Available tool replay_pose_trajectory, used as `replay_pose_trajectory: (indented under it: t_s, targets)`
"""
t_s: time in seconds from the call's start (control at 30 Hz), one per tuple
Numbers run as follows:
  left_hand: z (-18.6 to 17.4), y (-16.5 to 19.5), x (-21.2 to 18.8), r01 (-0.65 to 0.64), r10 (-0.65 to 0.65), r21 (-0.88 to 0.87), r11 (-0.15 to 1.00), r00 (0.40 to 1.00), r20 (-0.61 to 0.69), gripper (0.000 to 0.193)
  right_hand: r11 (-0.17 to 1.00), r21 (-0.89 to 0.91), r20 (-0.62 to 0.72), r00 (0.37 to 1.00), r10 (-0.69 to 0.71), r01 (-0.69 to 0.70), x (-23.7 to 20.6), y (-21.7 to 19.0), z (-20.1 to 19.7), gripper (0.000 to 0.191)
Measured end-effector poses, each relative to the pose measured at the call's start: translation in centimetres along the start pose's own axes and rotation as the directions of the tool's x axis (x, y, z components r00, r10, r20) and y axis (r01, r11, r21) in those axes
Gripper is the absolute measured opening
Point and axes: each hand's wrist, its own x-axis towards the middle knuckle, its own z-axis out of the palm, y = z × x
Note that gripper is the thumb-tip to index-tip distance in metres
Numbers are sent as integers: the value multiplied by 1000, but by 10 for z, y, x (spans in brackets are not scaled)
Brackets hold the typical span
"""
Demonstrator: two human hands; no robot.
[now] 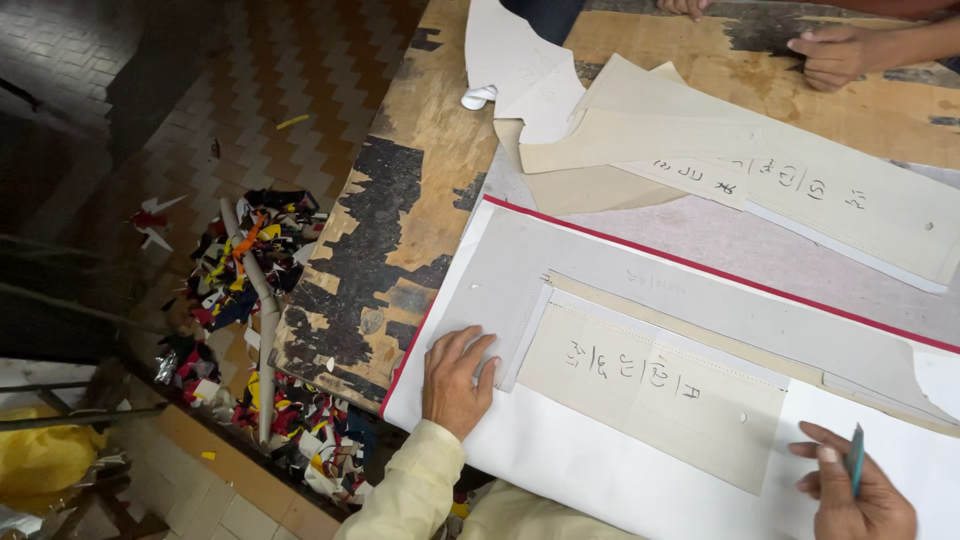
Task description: The person places a paper pattern on a large white fabric sheet and uses a rotary cutter to cut along the pattern's edges. They reposition the pattern and cut additional pieces, then remove the cut fabric sections and place the pattern on a new area to continue cutting.
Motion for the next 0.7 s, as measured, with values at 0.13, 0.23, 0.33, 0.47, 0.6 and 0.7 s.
replay_pose_trajectory:
  t_s: [0.13, 0.23, 0.33, 0.47, 0.6, 0.7]
  targets:
    - [1, -1, 18, 14, -15, 16, 1000, 999, 45, 35, 978, -56, -183, 960, -209, 202, 29, 23, -13, 20]
    - [7, 4, 46, 7, -12, 63, 998, 997, 81, 42, 956, -255, -185, 963, -198, 147, 55, 43, -19, 17]
    - [21, 13, 84, 63, -83, 123, 990, 983, 165, 57, 843, -404, -162, 879, -448, 355, 68, 51, -18, 12]
    - [43, 21, 123, 77, -118, 183, 980, 968, 221, 66, 765, -550, -82, 890, -449, 336, 70, 39, -15, 12]
    - [56, 21, 137, 127, -205, 256, 958, 930, 306, 75, 635, -711, -61, 873, -485, 303, 67, 26, -9, 18]
    - [61, 18, 139, 127, -225, 294, 947, 917, 330, 76, 571, -776, -77, 858, -508, 268, 64, 28, -6, 21]
